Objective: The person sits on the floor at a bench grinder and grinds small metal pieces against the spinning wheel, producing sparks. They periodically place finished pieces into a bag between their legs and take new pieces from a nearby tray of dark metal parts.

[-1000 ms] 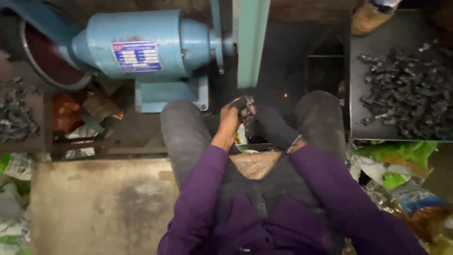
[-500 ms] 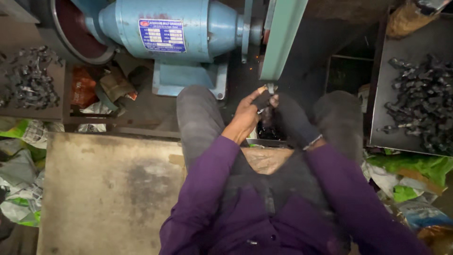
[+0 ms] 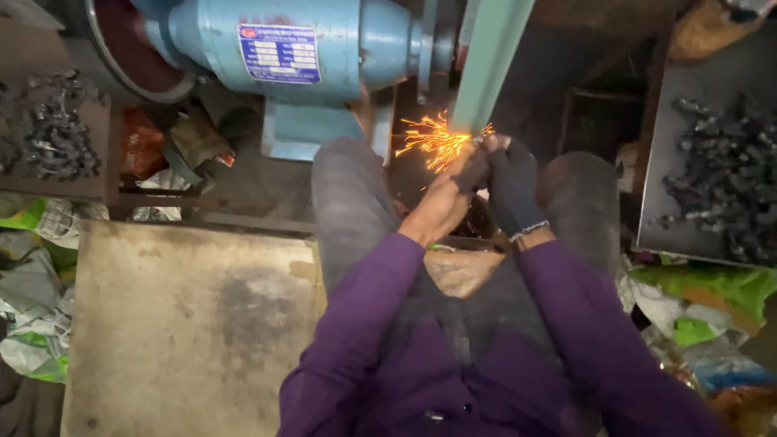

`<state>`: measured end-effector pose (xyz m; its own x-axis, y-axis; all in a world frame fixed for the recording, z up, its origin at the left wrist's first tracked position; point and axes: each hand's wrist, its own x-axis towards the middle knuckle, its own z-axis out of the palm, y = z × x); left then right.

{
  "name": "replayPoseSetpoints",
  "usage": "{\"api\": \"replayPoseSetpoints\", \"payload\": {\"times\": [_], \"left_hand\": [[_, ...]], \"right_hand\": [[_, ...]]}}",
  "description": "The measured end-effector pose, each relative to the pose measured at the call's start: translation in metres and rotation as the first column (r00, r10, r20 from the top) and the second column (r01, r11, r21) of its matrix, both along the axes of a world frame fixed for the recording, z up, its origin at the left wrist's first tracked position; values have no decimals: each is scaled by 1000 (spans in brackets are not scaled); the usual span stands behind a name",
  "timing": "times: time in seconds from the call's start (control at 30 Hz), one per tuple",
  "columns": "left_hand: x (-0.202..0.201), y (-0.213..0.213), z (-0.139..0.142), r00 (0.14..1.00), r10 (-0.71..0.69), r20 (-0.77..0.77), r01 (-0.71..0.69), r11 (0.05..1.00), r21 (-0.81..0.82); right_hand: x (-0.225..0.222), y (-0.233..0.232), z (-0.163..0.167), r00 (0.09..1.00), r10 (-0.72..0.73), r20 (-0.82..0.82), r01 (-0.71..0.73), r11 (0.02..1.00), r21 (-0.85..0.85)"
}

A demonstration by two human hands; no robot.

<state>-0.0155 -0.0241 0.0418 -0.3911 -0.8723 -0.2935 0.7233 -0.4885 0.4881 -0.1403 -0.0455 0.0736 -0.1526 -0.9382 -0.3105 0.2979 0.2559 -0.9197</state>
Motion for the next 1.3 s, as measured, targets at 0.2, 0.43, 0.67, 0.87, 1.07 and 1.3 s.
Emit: {"api": "replayPoseSetpoints", "payload": {"times": [0.2, 0.43, 0.67, 0.87, 1.07, 1.3], "left_hand": [[9, -7, 10, 995, 94, -23, -91, 990, 106], [19, -7, -8, 722, 252, 644, -64, 952, -300], [16, -32, -22, 505, 87, 859, -22, 996, -88], [31, -31, -20, 888, -27, 459, -30, 993, 117], [30, -23, -26, 916, 4, 401, -95, 973, 209], [-1, -4, -4, 1000, -2, 22, 3, 999, -33]], "right_hand": [[-6, 14, 5, 978, 136, -160, -154, 983, -104], [4, 23, 10, 895, 376, -238, -371, 926, 67], [9, 5, -13, 915, 373, -152, -361, 927, 103], [5, 12, -12, 851, 415, 322, -504, 818, 278], [3, 38, 14, 757, 13, -653, -346, 856, -385], [-8, -21, -7, 993, 32, 111, -26, 998, -56]]}}
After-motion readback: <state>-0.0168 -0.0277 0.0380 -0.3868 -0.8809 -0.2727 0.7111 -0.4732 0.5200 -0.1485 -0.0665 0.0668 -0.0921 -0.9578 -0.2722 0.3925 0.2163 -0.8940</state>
